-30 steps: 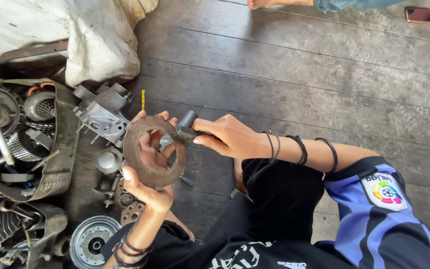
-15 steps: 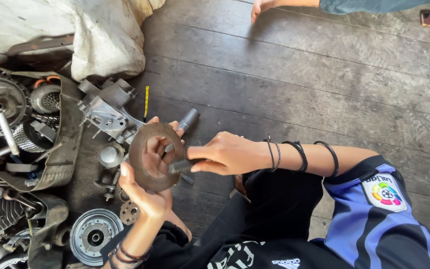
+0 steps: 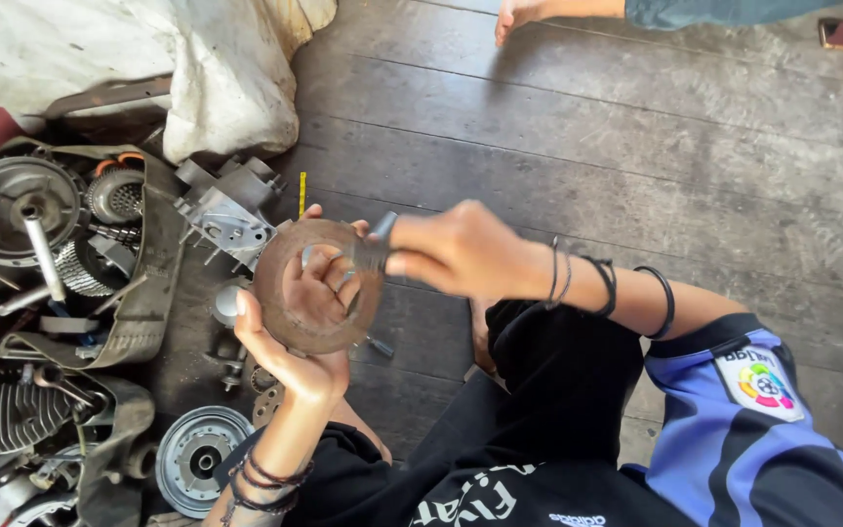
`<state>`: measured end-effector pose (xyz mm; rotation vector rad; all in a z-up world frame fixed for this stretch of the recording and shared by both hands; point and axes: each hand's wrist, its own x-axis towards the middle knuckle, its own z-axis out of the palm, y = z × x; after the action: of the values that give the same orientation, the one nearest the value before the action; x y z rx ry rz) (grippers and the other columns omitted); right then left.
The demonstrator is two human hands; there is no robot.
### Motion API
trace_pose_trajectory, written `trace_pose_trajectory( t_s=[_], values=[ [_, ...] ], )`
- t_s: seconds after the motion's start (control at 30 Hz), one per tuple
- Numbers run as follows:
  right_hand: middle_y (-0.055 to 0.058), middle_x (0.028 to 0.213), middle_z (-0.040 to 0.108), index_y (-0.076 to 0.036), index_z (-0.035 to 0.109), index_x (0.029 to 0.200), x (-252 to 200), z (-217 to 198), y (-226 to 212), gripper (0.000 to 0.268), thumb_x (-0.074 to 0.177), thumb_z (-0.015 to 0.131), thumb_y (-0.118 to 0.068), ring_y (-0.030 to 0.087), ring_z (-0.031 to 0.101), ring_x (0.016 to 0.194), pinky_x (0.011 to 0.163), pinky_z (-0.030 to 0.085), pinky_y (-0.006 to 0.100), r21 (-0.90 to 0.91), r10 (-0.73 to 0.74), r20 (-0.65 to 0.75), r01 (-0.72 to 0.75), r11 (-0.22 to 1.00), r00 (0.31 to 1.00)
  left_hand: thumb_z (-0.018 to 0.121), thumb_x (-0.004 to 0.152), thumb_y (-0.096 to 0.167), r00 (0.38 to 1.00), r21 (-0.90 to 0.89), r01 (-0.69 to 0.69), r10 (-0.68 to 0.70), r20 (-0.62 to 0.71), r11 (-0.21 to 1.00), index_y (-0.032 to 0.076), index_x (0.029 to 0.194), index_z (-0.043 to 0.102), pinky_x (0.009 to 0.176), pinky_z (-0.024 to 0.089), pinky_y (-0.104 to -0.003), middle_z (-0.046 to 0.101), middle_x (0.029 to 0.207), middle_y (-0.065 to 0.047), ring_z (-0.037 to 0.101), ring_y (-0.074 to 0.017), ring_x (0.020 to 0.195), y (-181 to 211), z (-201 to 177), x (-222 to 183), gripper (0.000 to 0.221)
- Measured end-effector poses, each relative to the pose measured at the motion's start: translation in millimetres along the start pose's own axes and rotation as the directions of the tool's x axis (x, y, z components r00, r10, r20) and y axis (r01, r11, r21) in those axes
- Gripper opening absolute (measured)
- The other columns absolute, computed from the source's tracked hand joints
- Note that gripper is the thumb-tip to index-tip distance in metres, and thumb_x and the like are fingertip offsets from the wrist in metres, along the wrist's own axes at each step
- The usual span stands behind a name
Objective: Cleaning various motorcycle engine components like clutch plates and pistons using a wire brush to remove grime.
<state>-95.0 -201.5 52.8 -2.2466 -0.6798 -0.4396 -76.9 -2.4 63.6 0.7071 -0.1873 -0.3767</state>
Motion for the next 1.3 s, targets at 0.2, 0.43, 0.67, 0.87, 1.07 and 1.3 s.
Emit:
trace_pose_trajectory(
  t_s=[0.2, 0.43, 0.67, 0.87, 1.07, 1.3],
  values=[
    [-0.004, 0.052, 0.040, 0.000, 0.067, 0.096, 16, -43, -22, 0.021, 0.105, 0.051, -0.011, 0.008, 0.027, 0.041, 0.045, 0.023, 0.025, 0.114, 0.091, -0.078, -0.082, 0.990, 0.993, 0.044, 0.087, 0.064, 0.975, -0.020, 0.178, -0.174, 0.137, 0.984, -0.003, 0.157, 0.031, 0.104, 0.045, -0.055, 0.051, 0.141, -0.029, 0.052, -0.0396, 0.130, -3, -35, -8, 0.098],
    [0.003, 0.070, 0.064, -0.009, 0.064, 0.096, 13, 5, 10, 0.011, 0.105, 0.057, -0.010, 0.019, 0.074, 0.063, 0.051, 0.052, 0.028, 0.263, -0.033, 0.026, 0.025, 0.964, 0.999, 0.042, 0.097, 0.059, 0.982, 0.186, -0.010, -0.026, 0.189, 0.983, -0.001, 0.151, 0.040, 0.099, 0.054, -0.064, 0.047, 0.149, -0.025, 0.054, -0.0373, 0.128, -28, -51, 0, 0.080],
    [0.008, 0.075, 0.070, -0.007, 0.070, 0.102, 1, 1, 19, 0.008, 0.103, 0.064, -0.012, 0.028, 0.068, 0.060, 0.057, 0.054, 0.032, 0.275, 0.070, -0.011, -0.064, 0.959, 0.997, 0.059, 0.093, 0.055, 0.956, 0.223, 0.027, -0.091, 0.279, 0.974, 0.000, 0.153, 0.033, 0.090, 0.058, -0.058, 0.031, 0.161, -0.025, 0.051, -0.0409, 0.132, -32, -64, 7, 0.085],
    [0.003, 0.070, 0.064, -0.009, 0.069, 0.095, -1, -8, 32, 0.012, 0.097, 0.074, -0.019, 0.020, 0.065, 0.057, 0.065, 0.056, 0.030, 0.271, 0.073, -0.043, -0.058, 0.961, 0.996, 0.044, 0.097, 0.065, 0.940, 0.222, 0.019, -0.093, 0.328, 0.975, -0.005, 0.152, 0.033, 0.091, 0.059, -0.055, 0.035, 0.156, -0.031, 0.050, -0.0430, 0.135, -30, -59, 7, 0.090],
    [-0.001, 0.067, 0.056, -0.011, 0.062, 0.084, -2, -14, 33, 0.031, 0.092, 0.081, -0.035, 0.020, 0.057, 0.057, 0.089, 0.048, 0.039, 0.148, 0.056, -0.099, -0.041, 0.988, 0.994, 0.034, 0.098, 0.067, 0.932, 0.178, 0.115, -0.168, 0.321, 0.977, -0.007, 0.149, 0.041, 0.086, 0.058, -0.052, 0.048, 0.148, -0.034, 0.057, -0.0429, 0.128, -22, -60, 6, 0.090],
    [-0.003, 0.063, 0.050, -0.011, 0.052, 0.072, 3, -16, 25, 0.051, 0.080, 0.078, -0.053, 0.016, 0.047, 0.061, 0.095, 0.037, 0.038, 0.032, 0.032, 0.016, -0.032, 0.999, 0.999, 0.055, 0.099, 0.055, 0.916, 0.193, 0.294, -0.334, 0.222, 0.936, -0.006, 0.138, 0.055, 0.097, 0.058, -0.059, 0.061, 0.126, -0.017, 0.058, -0.0386, 0.126, -26, -78, -11, 0.073]
  ],
)
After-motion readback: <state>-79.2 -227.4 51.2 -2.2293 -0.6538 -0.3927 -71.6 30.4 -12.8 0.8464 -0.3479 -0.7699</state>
